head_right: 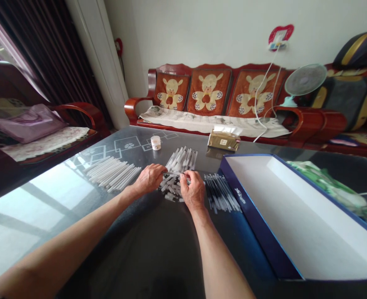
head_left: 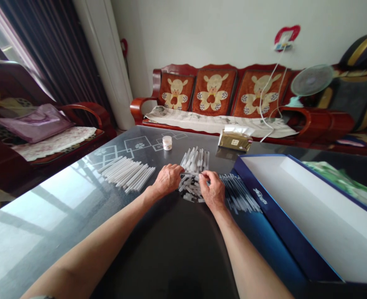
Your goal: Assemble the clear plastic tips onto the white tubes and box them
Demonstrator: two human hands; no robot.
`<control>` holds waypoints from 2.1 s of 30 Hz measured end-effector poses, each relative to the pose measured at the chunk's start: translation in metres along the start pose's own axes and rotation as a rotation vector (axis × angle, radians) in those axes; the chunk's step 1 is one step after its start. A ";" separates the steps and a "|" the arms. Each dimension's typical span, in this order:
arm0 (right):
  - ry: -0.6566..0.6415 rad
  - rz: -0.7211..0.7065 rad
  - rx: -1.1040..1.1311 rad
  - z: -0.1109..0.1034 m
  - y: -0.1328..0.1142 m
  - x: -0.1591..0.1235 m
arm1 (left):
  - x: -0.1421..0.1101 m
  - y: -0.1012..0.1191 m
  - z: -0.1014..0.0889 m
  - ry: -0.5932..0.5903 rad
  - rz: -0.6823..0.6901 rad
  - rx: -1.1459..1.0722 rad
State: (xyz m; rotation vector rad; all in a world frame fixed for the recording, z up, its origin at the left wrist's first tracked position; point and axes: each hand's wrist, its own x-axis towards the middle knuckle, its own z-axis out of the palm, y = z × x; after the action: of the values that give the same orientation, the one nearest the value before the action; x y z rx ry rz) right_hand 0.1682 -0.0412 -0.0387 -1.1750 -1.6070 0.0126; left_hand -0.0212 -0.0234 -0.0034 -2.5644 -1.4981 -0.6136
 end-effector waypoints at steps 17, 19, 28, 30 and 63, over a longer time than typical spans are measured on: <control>-0.069 0.017 -0.025 -0.005 -0.006 0.001 | -0.002 0.036 0.022 0.169 0.149 0.004; -0.071 0.009 -0.005 -0.006 -0.007 0.001 | 0.000 0.035 0.021 0.169 0.156 0.002; -0.110 -0.003 0.056 -0.006 -0.008 0.001 | 0.002 0.036 0.016 0.108 0.172 -0.041; -0.115 -0.002 0.065 -0.006 -0.008 0.000 | 0.002 0.036 0.015 0.092 0.166 -0.058; -0.206 -0.051 -0.101 -0.008 -0.006 0.000 | 0.004 0.021 0.022 0.193 0.236 -0.128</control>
State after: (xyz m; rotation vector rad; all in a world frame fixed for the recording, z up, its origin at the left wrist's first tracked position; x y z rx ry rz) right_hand 0.1703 -0.0481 -0.0324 -1.2418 -1.8362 0.0207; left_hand 0.0050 -0.0245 -0.0190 -2.6306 -1.1101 -0.9185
